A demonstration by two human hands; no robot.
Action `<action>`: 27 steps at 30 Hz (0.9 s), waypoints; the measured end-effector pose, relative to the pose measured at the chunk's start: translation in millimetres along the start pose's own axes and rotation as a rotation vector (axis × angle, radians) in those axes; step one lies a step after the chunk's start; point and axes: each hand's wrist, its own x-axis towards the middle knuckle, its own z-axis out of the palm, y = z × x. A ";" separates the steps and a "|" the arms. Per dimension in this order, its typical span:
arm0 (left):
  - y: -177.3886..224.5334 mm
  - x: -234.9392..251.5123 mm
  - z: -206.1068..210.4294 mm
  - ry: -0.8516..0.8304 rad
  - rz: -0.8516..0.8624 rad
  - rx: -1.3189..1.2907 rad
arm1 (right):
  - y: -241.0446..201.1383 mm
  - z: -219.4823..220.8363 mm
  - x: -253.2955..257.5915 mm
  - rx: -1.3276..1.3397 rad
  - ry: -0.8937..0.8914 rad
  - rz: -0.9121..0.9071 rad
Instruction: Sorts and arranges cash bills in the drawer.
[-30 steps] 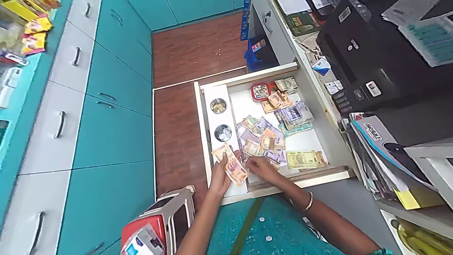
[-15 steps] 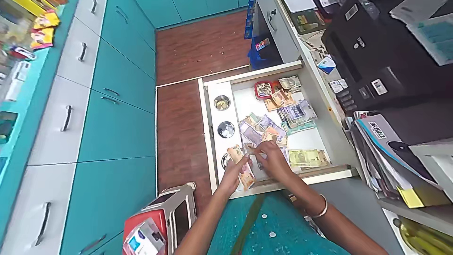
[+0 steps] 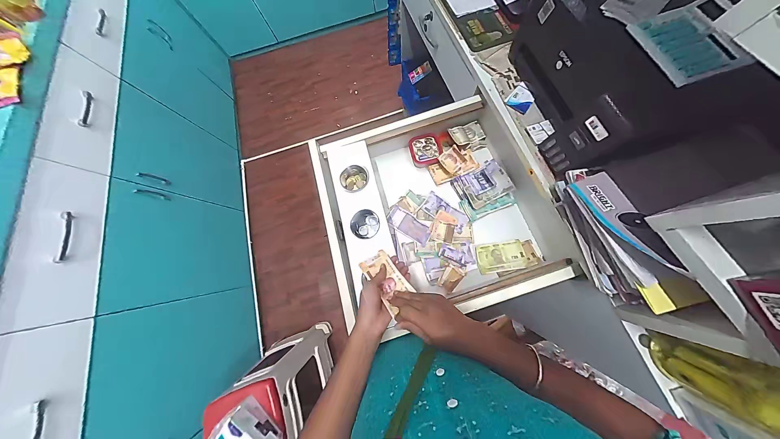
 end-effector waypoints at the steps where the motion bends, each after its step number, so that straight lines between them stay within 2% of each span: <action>1: 2.5 0.9 -3.5 0.019 0.019 -0.015 | 3.3 -7.2 -2.9 0.111 -0.042 0.068; 2: 4.9 1.4 -6.4 0.037 0.041 -0.013 | 10.6 -14.5 -6.9 0.153 -0.045 0.167; 4: 8.4 2.6 -11.5 0.035 0.083 0.020 | 39.7 -32.1 -12.6 0.018 -0.081 0.413; 6: 8.0 2.3 -13.6 0.029 0.092 0.063 | 82.9 -40.7 -17.3 -0.143 -0.273 0.621; 8: 3.9 1.4 -10.6 0.012 0.064 0.152 | 113.5 -36.6 -22.9 -0.264 -0.449 0.711; 10: 2.3 -1.5 -4.5 -0.010 0.041 0.245 | 118.4 -41.9 -21.2 -0.318 -0.478 0.671; 11: 2.0 -4.5 -2.5 -0.028 0.034 0.286 | 109.0 -51.9 -17.4 -0.297 -0.429 0.667; 13: 0.4 -9.7 1.0 -0.063 0.002 0.338 | 80.4 -73.7 -12.8 -0.278 -0.161 0.667; 15: -3.8 -11.3 3.8 -0.111 -0.066 0.350 | 57.8 -78.4 -12.4 -0.370 0.244 0.560; 16: -6.8 -12.2 5.3 -0.148 -0.101 0.343 | 47.6 -75.3 -11.1 -0.407 0.364 0.473; 17: -9.0 -13.7 8.0 -0.189 -0.128 0.324 | 37.9 -69.0 -10.4 -0.418 0.409 0.379; 19: -9.6 -16.7 16.8 -0.233 -0.143 0.258 | 25.9 -49.6 -11.4 -0.423 0.364 0.194; 22: -3.8 -13.1 25.9 -0.149 -0.082 0.200 | 22.6 -29.3 -12.8 -0.409 0.232 0.029; 25: -0.2 -0.8 20.3 -0.097 -0.056 0.158 | 19.2 -26.5 -13.8 -0.373 0.062 0.022; 27: 1.5 0.5 21.4 -0.121 -0.066 0.180 | 14.5 -29.4 -11.2 -0.316 -0.072 0.092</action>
